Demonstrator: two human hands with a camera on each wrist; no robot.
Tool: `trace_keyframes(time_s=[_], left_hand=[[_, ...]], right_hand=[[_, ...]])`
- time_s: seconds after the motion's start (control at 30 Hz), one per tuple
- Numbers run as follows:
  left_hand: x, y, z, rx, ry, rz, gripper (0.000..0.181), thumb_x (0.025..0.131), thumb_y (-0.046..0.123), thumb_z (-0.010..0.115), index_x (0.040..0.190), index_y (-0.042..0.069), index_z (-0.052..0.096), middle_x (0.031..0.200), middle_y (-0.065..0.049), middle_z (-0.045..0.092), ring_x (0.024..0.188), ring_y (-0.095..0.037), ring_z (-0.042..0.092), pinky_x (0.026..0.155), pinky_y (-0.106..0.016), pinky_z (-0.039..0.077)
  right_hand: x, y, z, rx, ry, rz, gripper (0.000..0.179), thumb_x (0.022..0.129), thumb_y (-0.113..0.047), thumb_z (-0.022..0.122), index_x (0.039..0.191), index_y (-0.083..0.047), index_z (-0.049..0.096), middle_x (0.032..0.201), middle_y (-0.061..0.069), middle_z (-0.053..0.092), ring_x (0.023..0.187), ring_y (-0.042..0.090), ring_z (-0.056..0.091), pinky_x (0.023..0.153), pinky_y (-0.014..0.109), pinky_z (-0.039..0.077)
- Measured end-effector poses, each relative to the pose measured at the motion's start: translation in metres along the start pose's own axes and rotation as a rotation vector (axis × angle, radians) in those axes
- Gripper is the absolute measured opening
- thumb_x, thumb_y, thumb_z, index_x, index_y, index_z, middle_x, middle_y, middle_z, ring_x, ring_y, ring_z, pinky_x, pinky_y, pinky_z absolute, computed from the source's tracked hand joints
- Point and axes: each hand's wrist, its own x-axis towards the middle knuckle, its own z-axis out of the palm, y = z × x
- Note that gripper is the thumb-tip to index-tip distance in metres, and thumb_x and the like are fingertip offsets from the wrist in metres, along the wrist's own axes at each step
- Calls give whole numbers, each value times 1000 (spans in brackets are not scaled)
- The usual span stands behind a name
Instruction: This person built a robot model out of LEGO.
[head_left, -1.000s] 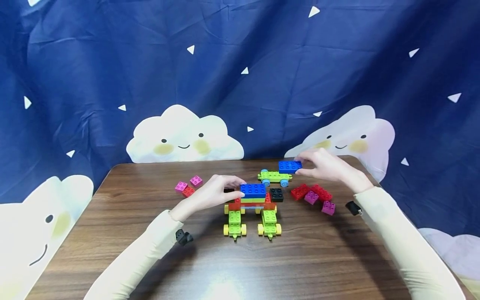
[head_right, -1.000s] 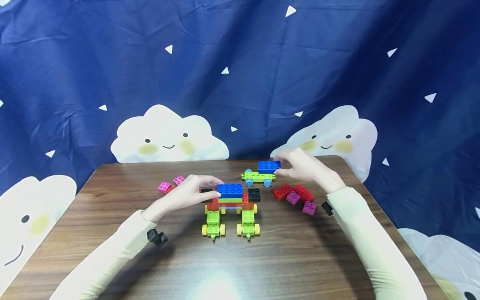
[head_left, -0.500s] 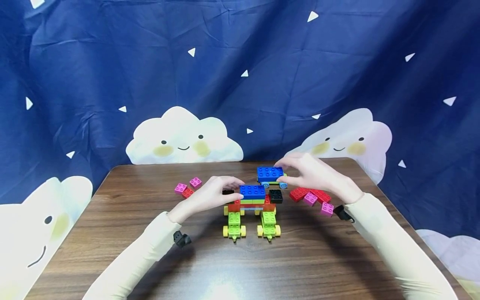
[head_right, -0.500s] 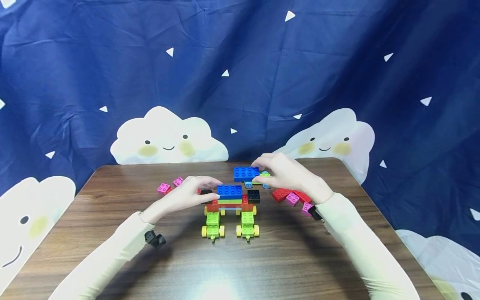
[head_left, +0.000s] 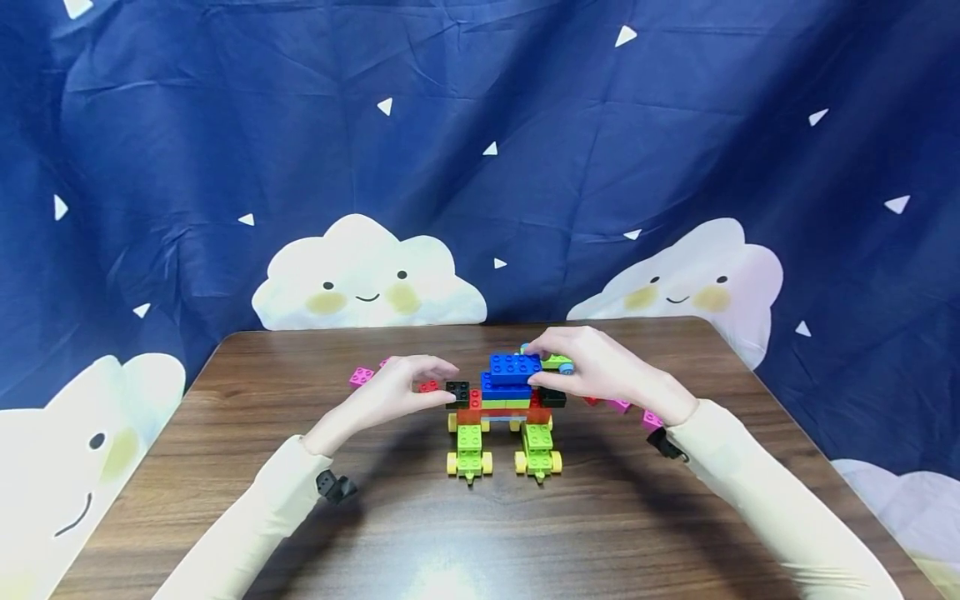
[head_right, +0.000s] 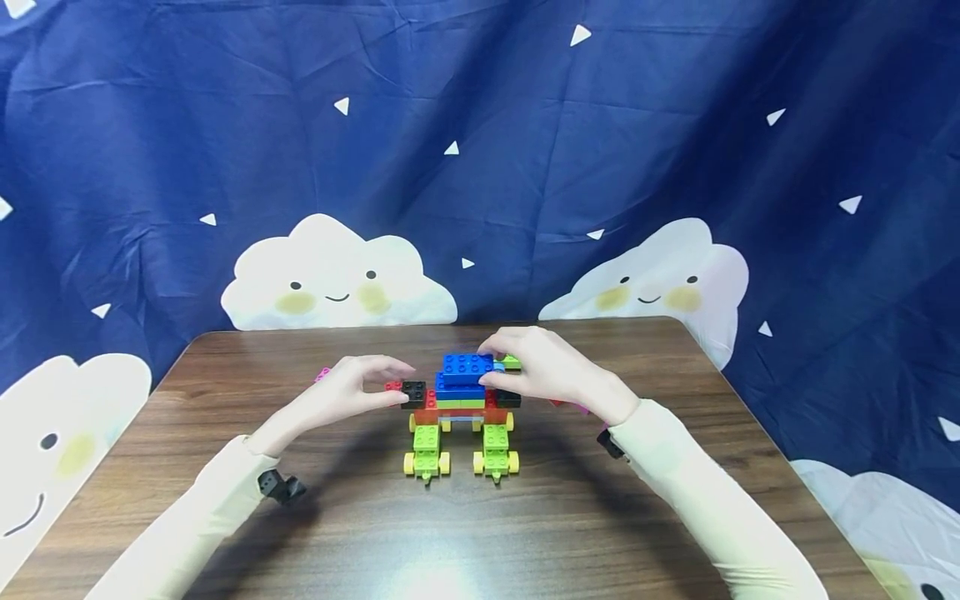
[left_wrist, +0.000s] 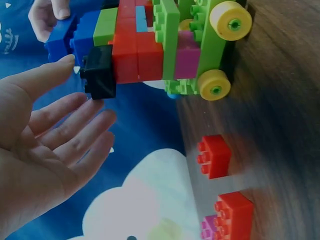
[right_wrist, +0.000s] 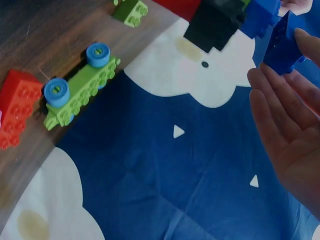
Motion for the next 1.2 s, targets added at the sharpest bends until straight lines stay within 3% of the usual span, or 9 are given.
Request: trace_keyframes(time_s=[0.27, 0.5, 0.77, 1.2], left_hand=[[-7, -6, 4, -9, 26, -15, 39, 85, 21, 78, 120, 7, 68, 116, -8, 74, 105, -28, 71, 94, -51, 54], [-7, -6, 7, -6, 46, -20, 34, 86, 18, 77, 117, 7, 69, 110, -8, 75, 99, -21, 72, 92, -45, 56], [-6, -8, 6, 17, 42, -40, 33, 86, 20, 77, 116, 10, 70, 108, -5, 75, 97, -16, 71, 91, -40, 57], [-6, -9, 6, 15, 46, -40, 32, 86, 21, 77, 115, 10, 70, 107, -5, 76, 95, -15, 71, 90, -38, 57]], right_hand=[[2, -3, 9, -11, 11, -29, 34, 83, -35, 79, 108, -14, 72, 101, -3, 73, 79, 6, 58, 71, 26, 54], [3, -7, 8, -2, -6, -37, 34, 84, -34, 78, 110, -12, 72, 101, -2, 72, 80, 7, 58, 72, 26, 54], [6, -9, 8, 65, -96, -62, 43, 91, -31, 71, 131, -16, 64, 115, -2, 69, 95, 9, 63, 83, 28, 56], [20, -22, 10, 51, -48, -65, 29, 90, -29, 73, 114, -11, 70, 105, -1, 71, 90, 8, 63, 84, 29, 57]])
